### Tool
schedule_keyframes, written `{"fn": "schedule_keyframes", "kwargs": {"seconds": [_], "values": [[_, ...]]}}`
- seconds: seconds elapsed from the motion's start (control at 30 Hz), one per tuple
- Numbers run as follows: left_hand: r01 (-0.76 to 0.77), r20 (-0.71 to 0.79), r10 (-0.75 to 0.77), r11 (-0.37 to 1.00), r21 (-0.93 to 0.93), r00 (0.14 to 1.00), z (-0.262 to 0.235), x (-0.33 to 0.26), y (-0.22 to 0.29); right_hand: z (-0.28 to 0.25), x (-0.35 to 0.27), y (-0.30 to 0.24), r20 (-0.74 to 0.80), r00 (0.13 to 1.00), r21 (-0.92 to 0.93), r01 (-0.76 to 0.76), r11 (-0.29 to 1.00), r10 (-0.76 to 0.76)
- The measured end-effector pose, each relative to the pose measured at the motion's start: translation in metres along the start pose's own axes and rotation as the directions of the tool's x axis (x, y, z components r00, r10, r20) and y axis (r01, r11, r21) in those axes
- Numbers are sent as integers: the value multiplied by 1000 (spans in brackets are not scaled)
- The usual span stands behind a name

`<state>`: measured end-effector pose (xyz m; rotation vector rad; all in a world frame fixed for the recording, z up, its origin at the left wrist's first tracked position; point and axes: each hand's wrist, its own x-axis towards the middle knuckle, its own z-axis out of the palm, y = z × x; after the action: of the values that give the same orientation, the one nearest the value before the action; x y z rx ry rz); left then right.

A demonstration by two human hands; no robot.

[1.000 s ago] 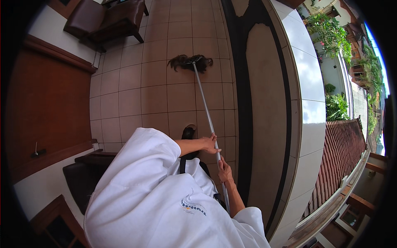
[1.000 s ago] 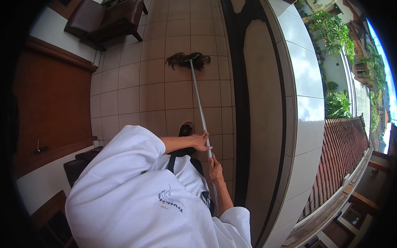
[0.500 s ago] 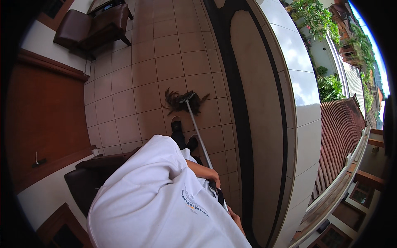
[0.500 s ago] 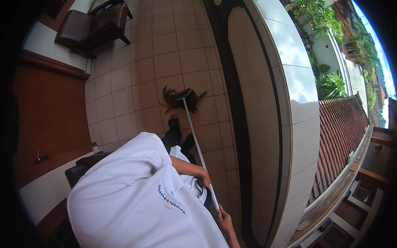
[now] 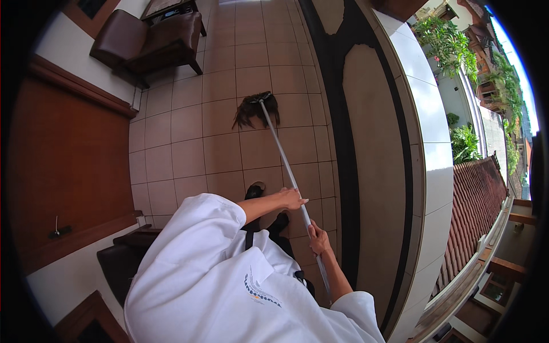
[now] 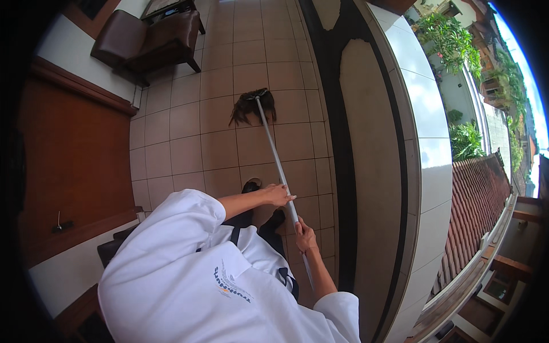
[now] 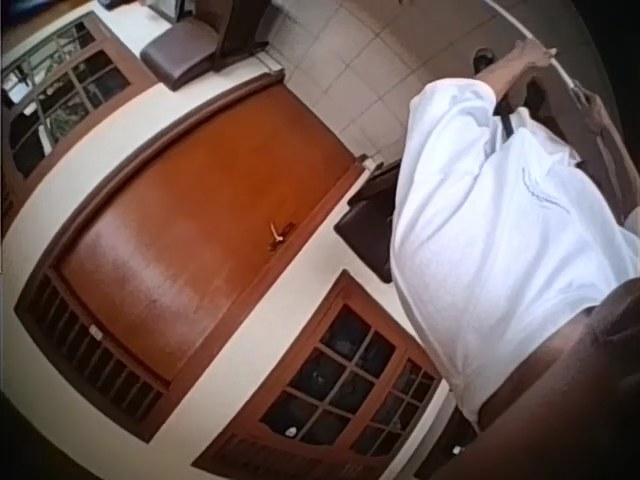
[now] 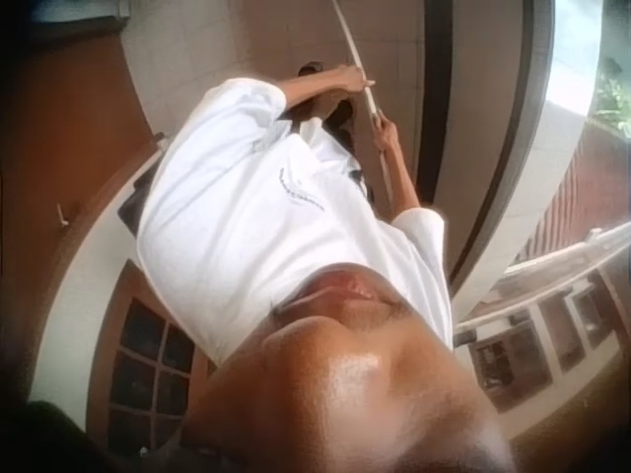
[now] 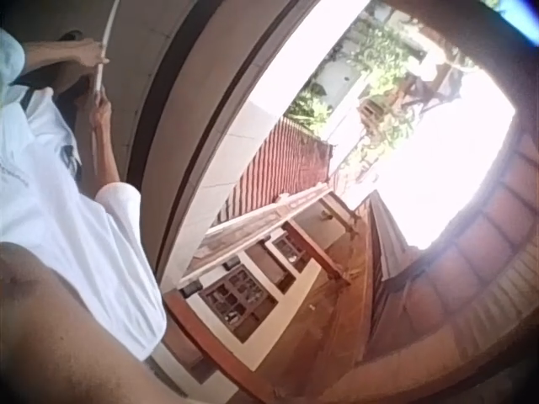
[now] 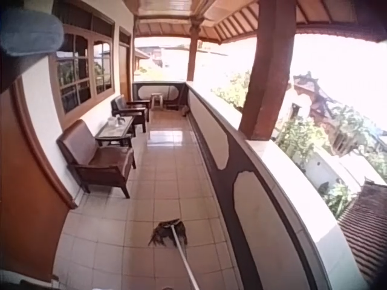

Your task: The person is mopping the tiled floor of an outdoor hallway or balcony area.

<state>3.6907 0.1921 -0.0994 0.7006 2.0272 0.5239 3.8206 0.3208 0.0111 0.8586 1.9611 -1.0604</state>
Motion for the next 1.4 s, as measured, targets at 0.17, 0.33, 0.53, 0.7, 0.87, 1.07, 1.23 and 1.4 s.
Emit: {"fn": "schedule_keyframes", "kwargs": {"seconds": [0.17,0.33,0.53,0.7,0.87,1.07,1.23,1.4], "values": [[213,-68,-223,968,-131,972,-77,18,-66,24,87,-104,-14,995,47,102,994,-101],[226,-132,-259,949,-220,957,-103,20,-107,42,90,-155,-38,997,47,67,997,-66],[192,-5,-192,980,-48,981,-57,-7,-92,67,59,-74,-40,990,-6,138,990,-138],[-44,94,38,997,58,995,28,-68,-43,88,-41,9,12,1000,33,-1,999,1],[-250,688,237,965,-83,686,93,-123,25,115,-144,127,52,997,87,-57,995,53],[-163,878,450,890,-427,160,153,-164,58,130,-260,224,173,955,446,-296,845,243],[-126,855,460,888,-443,241,194,-121,8,112,-243,185,43,998,135,-51,990,46],[-311,702,436,899,-308,563,83,-142,-21,110,-172,119,32,995,72,-98,993,96]]}}
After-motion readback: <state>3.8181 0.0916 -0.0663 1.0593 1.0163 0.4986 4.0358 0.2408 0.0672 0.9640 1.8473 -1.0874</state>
